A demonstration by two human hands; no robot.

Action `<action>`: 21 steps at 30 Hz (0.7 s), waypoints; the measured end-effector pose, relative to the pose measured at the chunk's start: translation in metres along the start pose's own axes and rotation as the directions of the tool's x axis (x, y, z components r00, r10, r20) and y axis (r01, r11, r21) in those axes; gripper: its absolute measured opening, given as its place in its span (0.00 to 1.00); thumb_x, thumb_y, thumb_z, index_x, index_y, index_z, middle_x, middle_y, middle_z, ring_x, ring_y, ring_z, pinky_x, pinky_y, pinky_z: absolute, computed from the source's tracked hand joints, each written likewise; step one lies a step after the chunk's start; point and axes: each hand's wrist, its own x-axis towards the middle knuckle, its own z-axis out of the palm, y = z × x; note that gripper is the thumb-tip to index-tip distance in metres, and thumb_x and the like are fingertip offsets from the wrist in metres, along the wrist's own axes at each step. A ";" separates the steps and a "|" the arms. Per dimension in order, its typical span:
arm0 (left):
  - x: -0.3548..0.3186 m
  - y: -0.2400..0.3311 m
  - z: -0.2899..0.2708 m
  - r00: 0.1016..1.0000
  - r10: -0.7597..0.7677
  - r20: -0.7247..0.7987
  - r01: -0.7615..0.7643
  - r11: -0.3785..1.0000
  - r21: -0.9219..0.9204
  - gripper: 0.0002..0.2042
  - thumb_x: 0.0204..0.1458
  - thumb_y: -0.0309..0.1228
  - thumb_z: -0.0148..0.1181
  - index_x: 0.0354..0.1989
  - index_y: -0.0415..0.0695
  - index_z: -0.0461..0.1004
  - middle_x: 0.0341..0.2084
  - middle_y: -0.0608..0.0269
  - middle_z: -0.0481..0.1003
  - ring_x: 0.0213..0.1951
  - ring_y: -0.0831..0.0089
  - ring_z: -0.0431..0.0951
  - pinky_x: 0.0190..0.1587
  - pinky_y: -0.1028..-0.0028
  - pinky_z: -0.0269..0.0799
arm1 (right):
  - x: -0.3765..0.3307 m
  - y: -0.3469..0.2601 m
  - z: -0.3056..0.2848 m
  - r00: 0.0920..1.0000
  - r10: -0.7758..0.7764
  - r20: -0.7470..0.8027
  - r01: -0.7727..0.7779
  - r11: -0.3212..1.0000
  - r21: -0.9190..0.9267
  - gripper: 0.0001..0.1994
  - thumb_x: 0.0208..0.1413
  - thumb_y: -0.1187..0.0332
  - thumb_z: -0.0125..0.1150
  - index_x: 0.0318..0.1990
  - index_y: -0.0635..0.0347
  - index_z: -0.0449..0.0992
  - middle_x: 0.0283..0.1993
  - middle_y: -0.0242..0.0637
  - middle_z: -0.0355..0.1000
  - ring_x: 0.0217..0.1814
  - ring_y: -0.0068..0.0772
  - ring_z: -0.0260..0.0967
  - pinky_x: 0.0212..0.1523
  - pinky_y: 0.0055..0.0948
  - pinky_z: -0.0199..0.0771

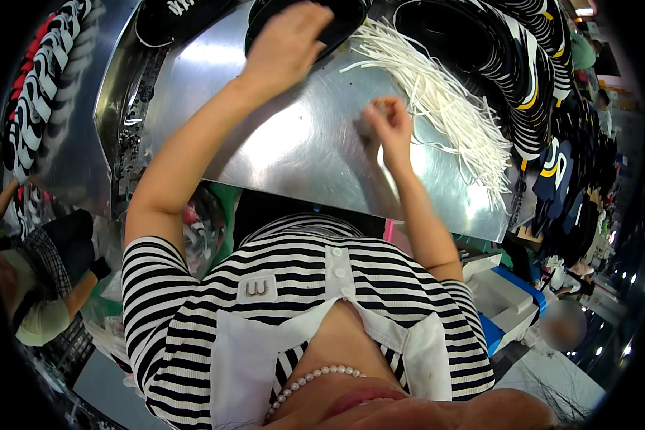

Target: The person laces a shoe by hand, threading white laces through the eyelets, and then uses a small metal tool to tuck the ends of the laces into the interior of the shoe.

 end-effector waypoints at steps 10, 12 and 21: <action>-0.078 0.039 0.010 0.929 -0.174 0.326 0.128 0.979 0.159 0.34 0.57 0.49 0.54 0.61 0.29 0.60 0.62 0.36 0.60 0.66 0.46 0.57 0.69 0.57 0.50 | 0.186 -0.028 -0.031 0.748 -0.503 0.432 0.542 0.089 -0.836 0.09 0.52 0.68 0.60 0.41 0.50 0.80 0.38 0.31 0.74 0.39 0.40 0.75 0.37 0.36 0.73; -0.087 0.054 -0.008 0.906 -0.221 0.362 0.175 0.972 0.155 0.34 0.57 0.51 0.53 0.58 0.27 0.63 0.61 0.35 0.62 0.65 0.47 0.59 0.68 0.57 0.51 | 0.204 -0.019 -0.030 0.761 -0.438 0.478 0.521 -0.028 -0.853 0.10 0.52 0.67 0.59 0.41 0.49 0.80 0.39 0.31 0.75 0.40 0.41 0.75 0.38 0.38 0.74; -0.027 0.053 0.021 0.879 -0.455 0.142 0.464 0.885 -0.035 0.36 0.51 0.56 0.59 0.48 0.27 0.69 0.50 0.37 0.71 0.54 0.45 0.69 0.57 0.55 0.62 | 0.195 -0.030 -0.019 0.804 -0.459 0.377 0.457 0.074 -0.886 0.08 0.53 0.63 0.61 0.38 0.53 0.79 0.41 0.30 0.76 0.41 0.43 0.74 0.39 0.37 0.73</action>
